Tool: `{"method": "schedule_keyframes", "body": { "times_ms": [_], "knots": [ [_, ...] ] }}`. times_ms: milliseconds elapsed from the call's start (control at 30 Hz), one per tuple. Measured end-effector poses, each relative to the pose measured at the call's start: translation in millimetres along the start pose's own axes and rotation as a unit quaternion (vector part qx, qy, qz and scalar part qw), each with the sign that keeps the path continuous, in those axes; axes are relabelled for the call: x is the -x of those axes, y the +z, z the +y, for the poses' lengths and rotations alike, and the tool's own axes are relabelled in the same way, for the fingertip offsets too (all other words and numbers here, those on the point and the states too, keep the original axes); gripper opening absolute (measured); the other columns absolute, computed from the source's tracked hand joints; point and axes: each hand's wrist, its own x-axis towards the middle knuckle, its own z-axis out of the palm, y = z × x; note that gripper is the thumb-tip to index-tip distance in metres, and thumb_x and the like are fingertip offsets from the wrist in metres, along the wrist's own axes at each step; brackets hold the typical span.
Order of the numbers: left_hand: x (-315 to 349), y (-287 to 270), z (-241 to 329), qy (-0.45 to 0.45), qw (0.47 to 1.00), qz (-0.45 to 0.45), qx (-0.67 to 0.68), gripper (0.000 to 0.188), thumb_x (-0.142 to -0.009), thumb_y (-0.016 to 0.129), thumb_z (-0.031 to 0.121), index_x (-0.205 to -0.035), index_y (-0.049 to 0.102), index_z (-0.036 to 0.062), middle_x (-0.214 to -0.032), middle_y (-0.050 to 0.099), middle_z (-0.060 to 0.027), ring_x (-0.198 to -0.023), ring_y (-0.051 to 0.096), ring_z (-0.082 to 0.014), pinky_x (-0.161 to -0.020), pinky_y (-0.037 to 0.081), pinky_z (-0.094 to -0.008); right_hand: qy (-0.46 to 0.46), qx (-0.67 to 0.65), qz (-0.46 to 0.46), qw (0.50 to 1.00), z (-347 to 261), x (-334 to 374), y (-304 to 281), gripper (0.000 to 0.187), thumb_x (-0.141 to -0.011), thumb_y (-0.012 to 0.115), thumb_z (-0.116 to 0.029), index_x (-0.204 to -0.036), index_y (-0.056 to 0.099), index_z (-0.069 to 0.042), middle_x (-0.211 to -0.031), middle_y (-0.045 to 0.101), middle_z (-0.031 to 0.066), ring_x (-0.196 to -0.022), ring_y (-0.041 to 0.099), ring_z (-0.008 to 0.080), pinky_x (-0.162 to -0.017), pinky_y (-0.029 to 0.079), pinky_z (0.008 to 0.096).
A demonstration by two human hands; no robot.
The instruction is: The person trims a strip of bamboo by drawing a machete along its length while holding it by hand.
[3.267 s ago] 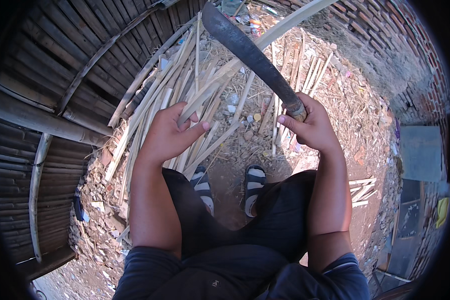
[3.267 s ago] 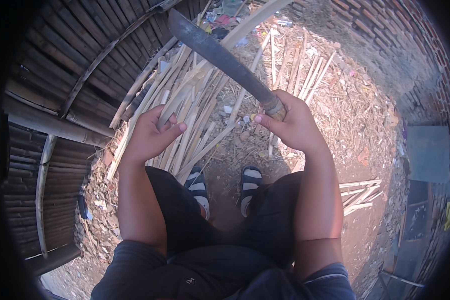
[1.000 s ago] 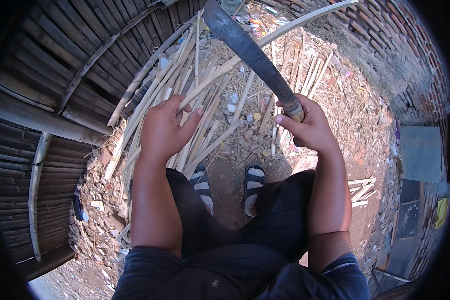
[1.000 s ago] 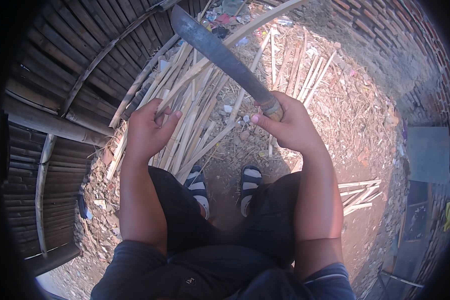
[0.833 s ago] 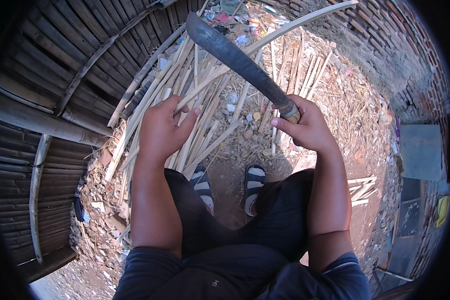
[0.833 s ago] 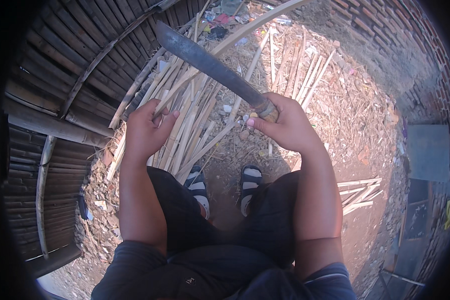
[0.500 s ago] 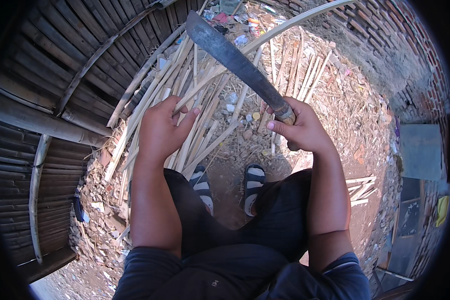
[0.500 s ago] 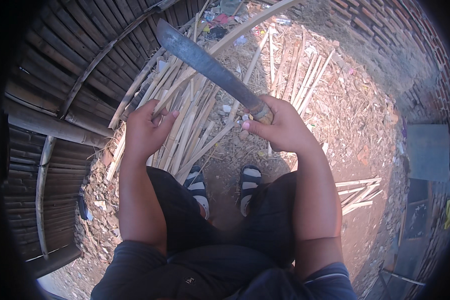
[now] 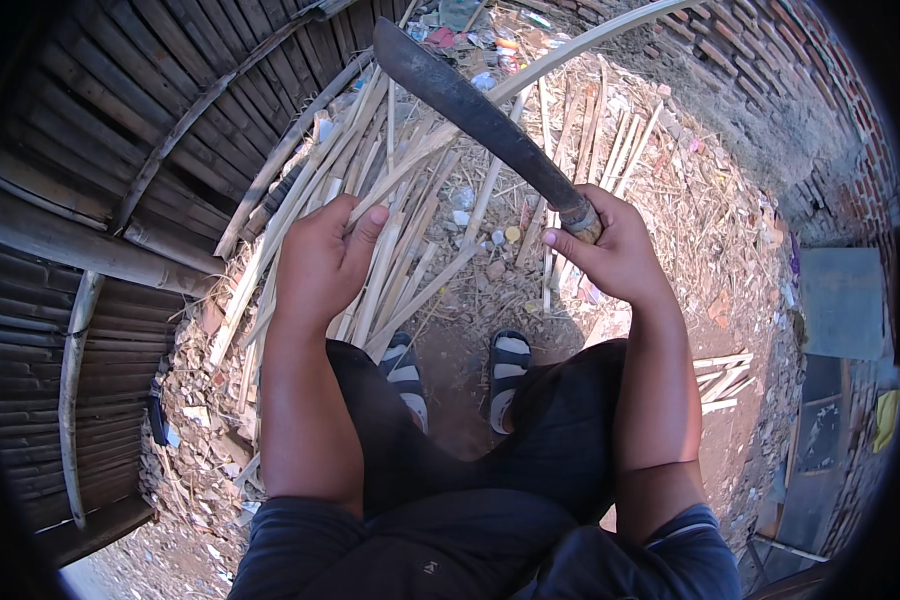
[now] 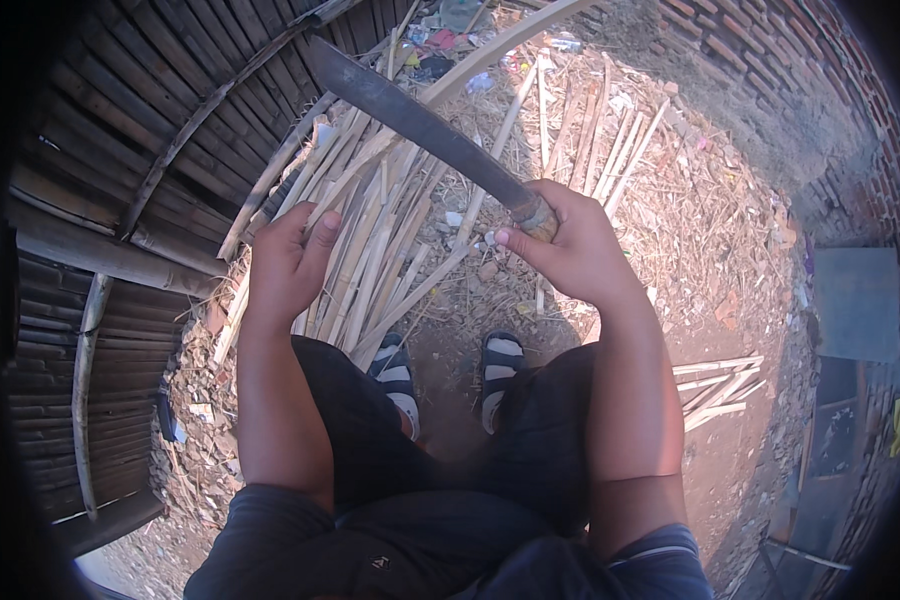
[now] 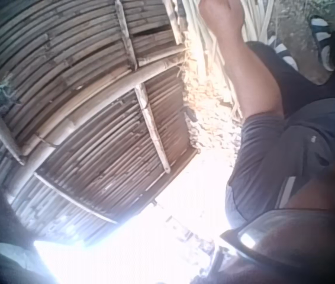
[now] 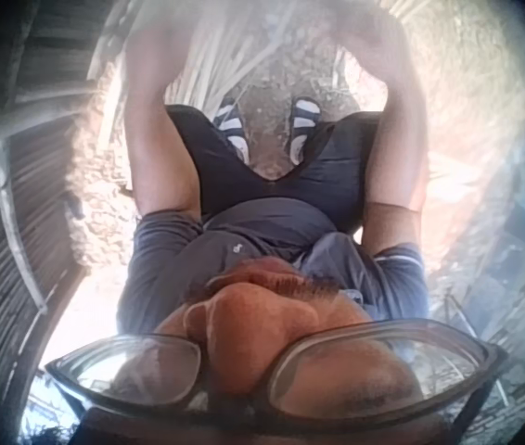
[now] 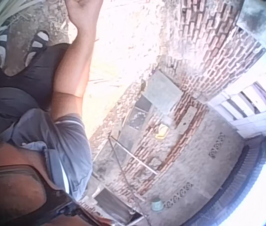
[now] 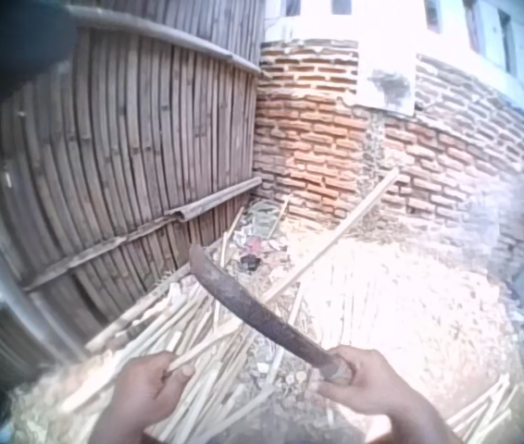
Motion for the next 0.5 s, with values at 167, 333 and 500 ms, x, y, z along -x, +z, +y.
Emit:
{"method": "schedule_keyframes", "body": {
  "times_ms": [167, 333, 500],
  "knots": [
    [-2, -3, 7, -0.03, 0.999, -0.026, -0.024, 0.043, -0.106, 0.067, 0.043, -0.103, 0.07, 0.0002, -0.073, 0.066, -0.0205, -0.067, 0.064, -0.0401, -0.062, 0.048, -0.0456, 0.022, -0.025, 0.091, 0.995, 15, -4, -7, 0.041, -0.09, 0.088, -0.027, -0.118, 0.072, -0.002, -0.088, 0.072, 0.0029, -0.081, 0.066, 0.0125, -0.074, 0.054, 0.0311],
    [-1, -4, 2, -0.024, 0.999, -0.032, -0.022, 0.044, -0.106, 0.067, 0.043, -0.1, 0.069, -0.001, -0.072, 0.064, -0.0204, -0.064, 0.062, -0.0383, -0.061, 0.047, -0.0449, 0.026, -0.029, 0.029, 0.999, 6, -1, 0, 0.043, -0.089, 0.088, -0.026, -0.119, 0.071, 0.0, -0.093, 0.073, 0.0042, -0.086, 0.067, 0.0126, -0.08, 0.055, 0.0317],
    [0, -5, 2, -0.024, 0.999, -0.032, 0.001, 0.045, -0.106, 0.068, 0.043, -0.098, 0.068, -0.0016, -0.067, 0.061, -0.0197, -0.058, 0.057, -0.036, -0.058, 0.046, -0.0429, -0.039, 0.018, 0.113, 0.993, 10, -5, -2, 0.044, -0.088, 0.089, -0.022, -0.122, 0.07, -0.001, -0.102, 0.077, 0.01, -0.094, 0.072, 0.0169, -0.083, 0.057, 0.0348]
  ]
}}
